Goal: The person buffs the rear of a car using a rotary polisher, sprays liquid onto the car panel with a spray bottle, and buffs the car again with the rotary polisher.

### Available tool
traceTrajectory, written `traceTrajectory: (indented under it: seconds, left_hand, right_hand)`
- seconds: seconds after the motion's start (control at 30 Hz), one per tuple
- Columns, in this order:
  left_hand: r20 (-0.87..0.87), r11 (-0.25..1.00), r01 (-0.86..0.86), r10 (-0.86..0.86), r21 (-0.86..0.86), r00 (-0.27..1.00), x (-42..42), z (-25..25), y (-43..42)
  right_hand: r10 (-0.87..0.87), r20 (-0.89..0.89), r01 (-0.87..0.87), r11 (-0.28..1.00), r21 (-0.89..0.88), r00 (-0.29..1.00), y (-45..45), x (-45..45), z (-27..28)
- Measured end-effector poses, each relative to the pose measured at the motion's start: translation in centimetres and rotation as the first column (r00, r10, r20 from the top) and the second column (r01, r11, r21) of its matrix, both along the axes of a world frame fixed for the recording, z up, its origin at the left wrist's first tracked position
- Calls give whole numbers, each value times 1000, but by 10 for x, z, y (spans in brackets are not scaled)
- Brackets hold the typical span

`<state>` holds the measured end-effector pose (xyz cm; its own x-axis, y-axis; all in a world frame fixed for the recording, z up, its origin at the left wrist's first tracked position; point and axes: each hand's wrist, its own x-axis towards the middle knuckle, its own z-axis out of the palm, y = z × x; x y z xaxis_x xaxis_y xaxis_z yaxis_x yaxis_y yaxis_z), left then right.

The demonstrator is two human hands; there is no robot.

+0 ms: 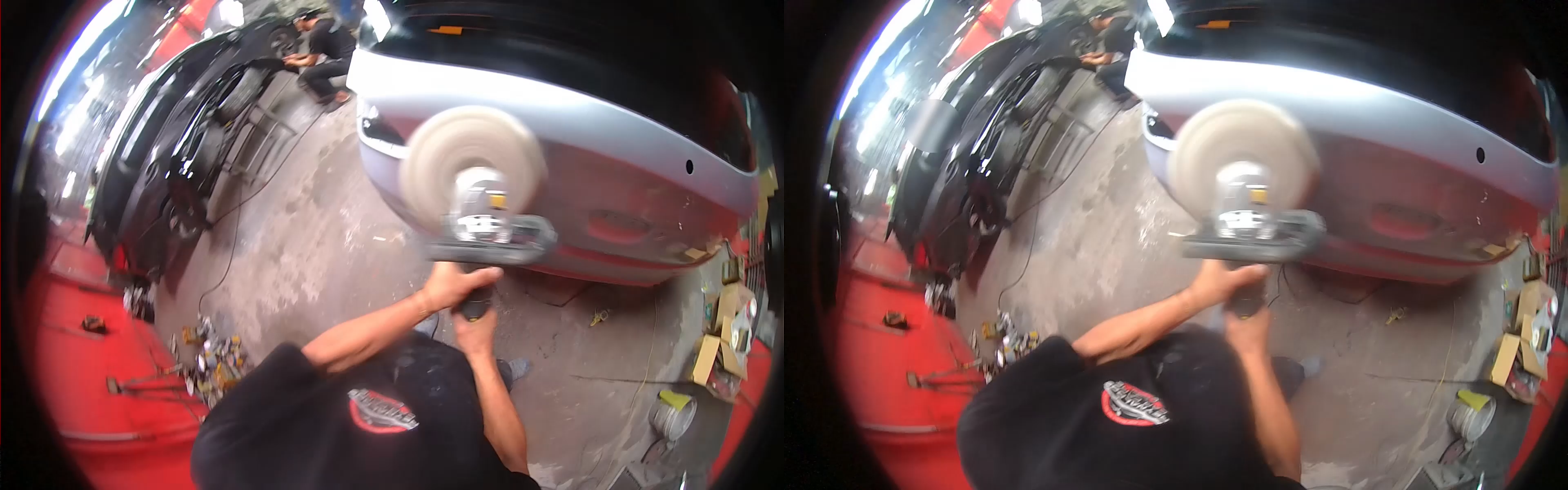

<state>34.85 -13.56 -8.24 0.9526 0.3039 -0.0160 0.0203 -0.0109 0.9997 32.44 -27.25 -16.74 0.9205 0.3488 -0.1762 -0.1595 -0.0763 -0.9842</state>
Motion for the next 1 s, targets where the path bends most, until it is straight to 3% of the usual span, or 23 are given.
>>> traceTrajectory:
  seconds: [0.03,0.07,0.17,0.23,0.33,0.43,0.53,0.63,0.73,0.83,1.0]
  left_hand:
    - [31,999,-49,50,-20,998,-10,-1,27]
    - [61,990,-64,72,-123,996,-18,-20,59]
    - [8,944,-147,156,-295,988,-18,49,114]
    - [36,911,-166,193,-378,980,-8,78,143]
    - [5,891,-136,154,-433,988,13,116,163]
    - [-3,861,-47,53,-507,999,30,138,153]
    - [20,812,94,-101,-577,995,51,143,118]
    - [112,830,257,-232,-495,966,75,141,71]
    - [162,801,309,-264,-513,951,102,154,18]
    - [171,638,433,-431,-636,886,138,171,-19]
    - [190,773,538,-504,-337,843,196,176,-56]
  right_hand:
    - [118,-108,-124,991,-56,987,19,-7,4]
    - [143,-81,-148,988,-48,986,41,-8,23]
    - [185,17,-179,968,-179,983,97,6,96]
    - [279,-76,-289,931,-223,957,117,22,154]
    - [306,-2,-296,920,-257,952,125,29,185]
    - [251,-78,-263,933,-245,965,109,29,225]
    - [65,16,-61,979,-193,998,84,19,241]
    - [-115,291,125,992,-14,950,49,26,212]
    - [-211,-9,211,977,34,977,13,36,219]
    - [-321,-86,325,946,25,943,-15,59,212]
    - [-459,-117,472,870,140,881,-19,103,207]
